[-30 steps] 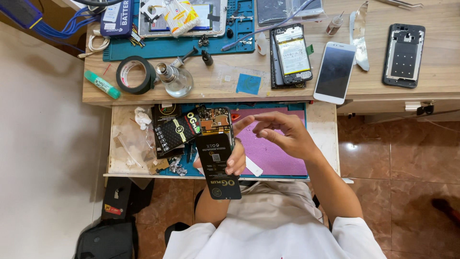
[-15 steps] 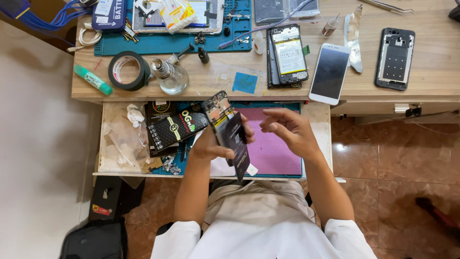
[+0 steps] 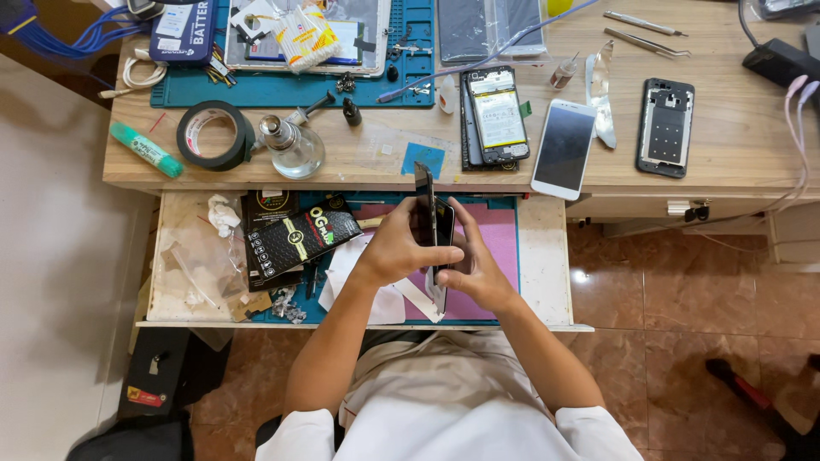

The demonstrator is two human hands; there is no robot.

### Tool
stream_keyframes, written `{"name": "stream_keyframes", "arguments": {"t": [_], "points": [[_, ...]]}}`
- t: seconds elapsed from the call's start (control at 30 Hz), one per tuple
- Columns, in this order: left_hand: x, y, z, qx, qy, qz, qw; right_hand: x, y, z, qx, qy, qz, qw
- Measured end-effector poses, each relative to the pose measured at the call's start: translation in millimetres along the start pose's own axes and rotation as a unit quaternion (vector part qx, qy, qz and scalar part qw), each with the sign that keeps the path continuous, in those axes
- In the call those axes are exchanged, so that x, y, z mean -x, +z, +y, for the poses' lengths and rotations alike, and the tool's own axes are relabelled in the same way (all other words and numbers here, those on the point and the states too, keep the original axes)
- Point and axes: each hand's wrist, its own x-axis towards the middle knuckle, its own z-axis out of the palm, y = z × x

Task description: The person disassembles a smartphone, removes the old battery, and installs a new battery. They use a screwdriver to remove screws and a plastic tool to pry open the device, then reassemble the phone.

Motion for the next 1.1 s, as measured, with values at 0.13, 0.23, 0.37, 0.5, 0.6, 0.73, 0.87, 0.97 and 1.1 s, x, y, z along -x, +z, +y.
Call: {"name": "stream_keyframes", "arguments": {"t": [0.13,0.23,0.37,0.5,0.6,0.73,0.87,0.97,1.1], "points": [[1,1,-13,0.03,0.014,-0.001,0.999,1,-5,5,0.006,0.018,0.005,1.0],[1,2,-12,0.046,-0.02,-0.01,0.999,1,-4,2,0.026,0.023,0.001,0.999],[0,2,-13,0.098,-0.052,-0.031,0.993,3,-7,-7,0.067,0.036,-0.006,0.997],[6,7,-1,0.154,-0.078,-0.046,0.984,6,-14,-9,0.071,0.049,-0.008,0.996],[6,10,0,0.144,-0.071,-0.052,0.986,8,-16,-9,0.087,0.058,-0.009,0.995],[4,5,-15,0.139,-0.07,-0.04,0.987,8,-29,-11,0.122,0.067,-0.003,0.99],[2,-11,-16,0.123,-0.048,-0.022,0.991,7,-36,-31,0.178,0.032,0.069,0.981],[5,-28,-18,0.138,-0.023,-0.009,0.99,11,-50,-34,0.246,0.004,0.152,0.957],[8,-53,-13,0.141,0.018,0.013,0.99,4,-62,-34,0.49,-0.001,0.205,0.847]]}}
